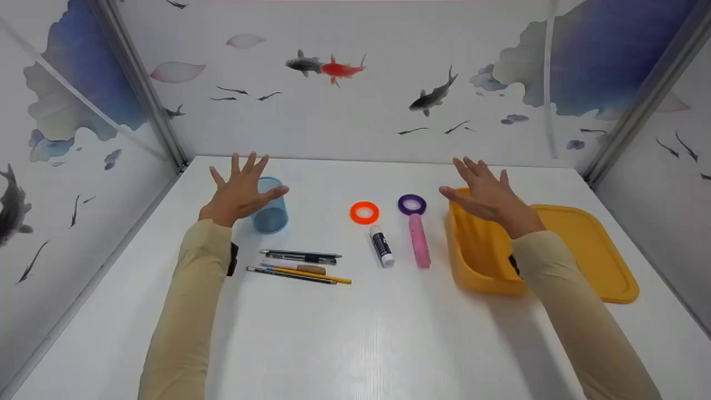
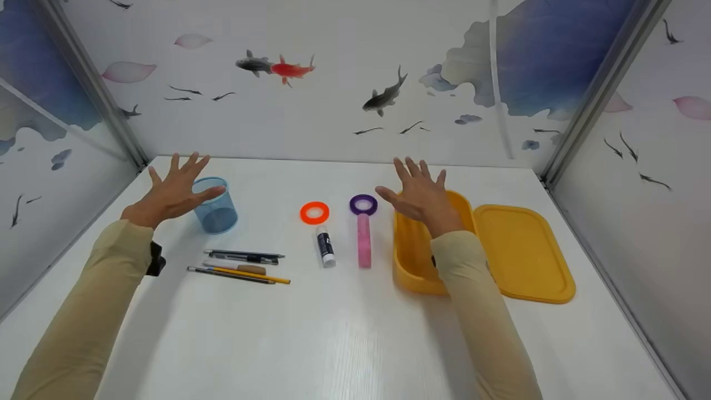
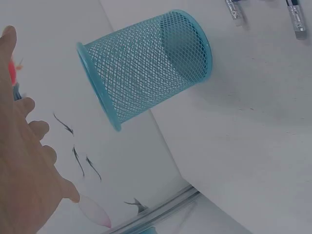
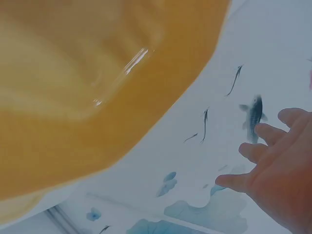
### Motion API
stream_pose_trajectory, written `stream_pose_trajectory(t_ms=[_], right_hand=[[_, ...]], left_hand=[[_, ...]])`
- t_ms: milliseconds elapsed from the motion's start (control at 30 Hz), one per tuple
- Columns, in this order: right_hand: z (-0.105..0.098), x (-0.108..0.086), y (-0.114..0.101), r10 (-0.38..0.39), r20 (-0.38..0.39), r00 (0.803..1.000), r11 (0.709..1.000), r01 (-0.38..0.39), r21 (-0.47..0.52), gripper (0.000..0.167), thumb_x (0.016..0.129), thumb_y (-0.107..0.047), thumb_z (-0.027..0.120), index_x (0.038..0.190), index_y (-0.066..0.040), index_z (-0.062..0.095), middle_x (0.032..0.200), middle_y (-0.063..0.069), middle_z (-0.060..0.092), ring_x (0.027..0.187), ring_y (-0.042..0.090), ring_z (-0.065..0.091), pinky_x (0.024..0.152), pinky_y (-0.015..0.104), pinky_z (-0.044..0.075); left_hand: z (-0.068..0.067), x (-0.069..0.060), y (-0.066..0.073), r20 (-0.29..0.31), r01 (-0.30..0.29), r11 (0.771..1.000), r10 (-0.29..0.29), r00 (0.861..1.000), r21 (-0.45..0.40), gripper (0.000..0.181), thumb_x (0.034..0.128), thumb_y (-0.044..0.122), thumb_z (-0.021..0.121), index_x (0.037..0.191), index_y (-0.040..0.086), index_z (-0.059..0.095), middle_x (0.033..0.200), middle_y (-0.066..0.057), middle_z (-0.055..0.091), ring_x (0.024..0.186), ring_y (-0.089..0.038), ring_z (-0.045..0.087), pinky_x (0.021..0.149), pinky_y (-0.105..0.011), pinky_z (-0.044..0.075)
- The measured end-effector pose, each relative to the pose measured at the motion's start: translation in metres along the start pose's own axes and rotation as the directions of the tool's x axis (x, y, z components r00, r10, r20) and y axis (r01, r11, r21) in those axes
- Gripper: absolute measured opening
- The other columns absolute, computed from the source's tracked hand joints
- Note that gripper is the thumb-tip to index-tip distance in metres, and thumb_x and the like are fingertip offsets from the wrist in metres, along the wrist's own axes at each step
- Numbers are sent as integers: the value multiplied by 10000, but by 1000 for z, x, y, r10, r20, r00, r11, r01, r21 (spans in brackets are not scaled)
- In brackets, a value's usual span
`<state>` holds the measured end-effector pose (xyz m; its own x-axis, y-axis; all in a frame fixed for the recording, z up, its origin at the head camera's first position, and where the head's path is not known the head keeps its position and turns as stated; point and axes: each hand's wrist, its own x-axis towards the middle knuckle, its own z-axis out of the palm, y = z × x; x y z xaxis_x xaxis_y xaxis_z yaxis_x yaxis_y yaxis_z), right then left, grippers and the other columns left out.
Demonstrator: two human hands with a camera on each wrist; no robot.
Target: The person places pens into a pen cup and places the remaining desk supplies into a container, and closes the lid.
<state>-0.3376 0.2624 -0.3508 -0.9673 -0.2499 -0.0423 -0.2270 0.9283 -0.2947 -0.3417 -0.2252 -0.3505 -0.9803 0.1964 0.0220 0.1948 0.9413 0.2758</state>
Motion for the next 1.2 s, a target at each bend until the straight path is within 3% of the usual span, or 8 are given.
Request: stream_pose_trajectory(t_ms=[267,433,633,867,967,1100,1200], right_hand=[[13,-3,-26,-47,-5,999,999,47,11,942,931,-764,341,1627,-199,53,1699,149,66,1563,419,8,1230,669,-101],[22,-8,-46,-73,2,997,996,73,45,924,921,-771,355,1626,-244,75,1703,122,86,1567,403,44,1255,643,-45],[35,-16,-69,-132,1,991,979,130,159,884,919,-745,425,1618,-270,165,1695,91,161,1550,410,165,1228,678,150],[57,-23,-97,-178,13,984,930,163,330,749,933,-651,535,1548,-256,374,1627,66,341,1489,352,348,1181,626,343],[68,-26,-108,-205,4,979,900,187,393,649,956,-552,585,1490,-203,466,1552,71,445,1428,325,437,1165,577,401],[83,-30,-122,-207,5,978,861,180,476,531,952,-424,661,1398,-154,562,1423,64,558,1312,299,558,1089,491,507],[92,-32,-132,-192,14,981,853,160,497,484,926,-361,713,1350,-153,608,1345,79,612,1217,271,615,1012,421,569]], left_hand=[[13,-14,-25,-32,41,993,-45,998,-107,1025,908,726,483,1625,144,38,1690,-196,-26,1524,-479,-171,1099,-797,-196],[23,-18,-34,-53,64,973,-78,996,-222,1076,879,716,549,1625,140,29,1691,-198,-8,1535,-479,-129,1114,-796,-168],[36,-21,-44,-76,89,920,-127,989,-383,1121,866,661,630,1622,121,2,1688,-209,27,1547,-474,-45,1149,-794,-81],[55,-21,-49,-37,135,832,-183,982,-539,1183,860,617,680,1612,131,-93,1695,-184,14,1560,-430,60,1256,-630,153],[63,-20,-51,-29,138,800,-190,981,-584,1194,861,591,695,1607,126,-113,1693,-194,25,1558,-438,60,1256,-631,153],[72,-17,-51,-39,119,777,-181,983,-618,1206,857,567,710,1603,92,-110,1683,-226,32,1556,-445,74,1258,-622,161],[78,-15,-51,-44,111,758,-181,983,-643,1210,856,544,722,1600,80,-113,1678,-244,32,1553,-448,92,1261,-603,181]])
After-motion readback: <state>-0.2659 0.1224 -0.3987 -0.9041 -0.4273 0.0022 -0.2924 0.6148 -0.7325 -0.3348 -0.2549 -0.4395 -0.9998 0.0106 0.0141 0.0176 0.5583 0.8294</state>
